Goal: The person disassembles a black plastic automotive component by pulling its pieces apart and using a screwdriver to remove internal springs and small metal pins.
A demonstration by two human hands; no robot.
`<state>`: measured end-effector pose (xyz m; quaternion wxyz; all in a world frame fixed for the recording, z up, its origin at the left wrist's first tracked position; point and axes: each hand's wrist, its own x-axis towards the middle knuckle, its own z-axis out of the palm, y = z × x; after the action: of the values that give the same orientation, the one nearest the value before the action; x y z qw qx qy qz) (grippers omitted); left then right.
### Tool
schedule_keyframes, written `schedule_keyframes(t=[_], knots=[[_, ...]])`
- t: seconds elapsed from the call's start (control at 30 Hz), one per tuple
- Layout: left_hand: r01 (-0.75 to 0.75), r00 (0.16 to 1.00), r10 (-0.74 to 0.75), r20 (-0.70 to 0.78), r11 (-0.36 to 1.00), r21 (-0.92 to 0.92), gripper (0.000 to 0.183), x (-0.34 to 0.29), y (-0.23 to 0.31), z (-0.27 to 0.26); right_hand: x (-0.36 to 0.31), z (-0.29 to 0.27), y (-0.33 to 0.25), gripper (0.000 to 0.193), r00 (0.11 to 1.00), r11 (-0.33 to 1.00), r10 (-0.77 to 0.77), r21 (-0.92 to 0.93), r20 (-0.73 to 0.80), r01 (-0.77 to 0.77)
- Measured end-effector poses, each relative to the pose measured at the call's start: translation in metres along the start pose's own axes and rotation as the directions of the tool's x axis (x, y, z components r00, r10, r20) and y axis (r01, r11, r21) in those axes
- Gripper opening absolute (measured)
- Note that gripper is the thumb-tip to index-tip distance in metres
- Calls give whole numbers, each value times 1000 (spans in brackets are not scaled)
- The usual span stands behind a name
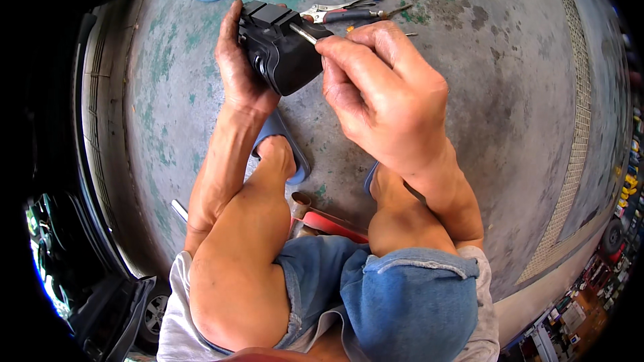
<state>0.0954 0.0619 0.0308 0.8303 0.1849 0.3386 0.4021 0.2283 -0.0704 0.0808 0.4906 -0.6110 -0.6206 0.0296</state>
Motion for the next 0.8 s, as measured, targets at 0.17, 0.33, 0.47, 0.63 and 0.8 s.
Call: schedule_keyframes(t=[0.17, 0.33, 0.47, 0.63, 0.8], knots=[[5, 1000, -6, 10, 999, 33, 55, 2, -3, -3, -4, 1, 1, 25, 987, 981, 147, 136, -62, -138], [-13, 1000, 13, 15, 999, 50, 58, -2, -1, 4, -6, -4, -2, 23, 963, 942, 264, 229, -49, -247], [-70, 996, 62, 62, 987, 145, 60, -5, 0, 4, -4, -10, -4, 23, 977, 958, 210, 203, -18, -202], [-26, 997, 16, 80, 991, 130, 60, -3, -5, 4, -8, -10, -10, 21, 973, 962, 224, 150, 48, -228], [18, 992, -34, 118, 990, 141, 59, -6, -8, 5, -12, -1, -3, 20, 941, 906, 338, 284, -32, -315]])
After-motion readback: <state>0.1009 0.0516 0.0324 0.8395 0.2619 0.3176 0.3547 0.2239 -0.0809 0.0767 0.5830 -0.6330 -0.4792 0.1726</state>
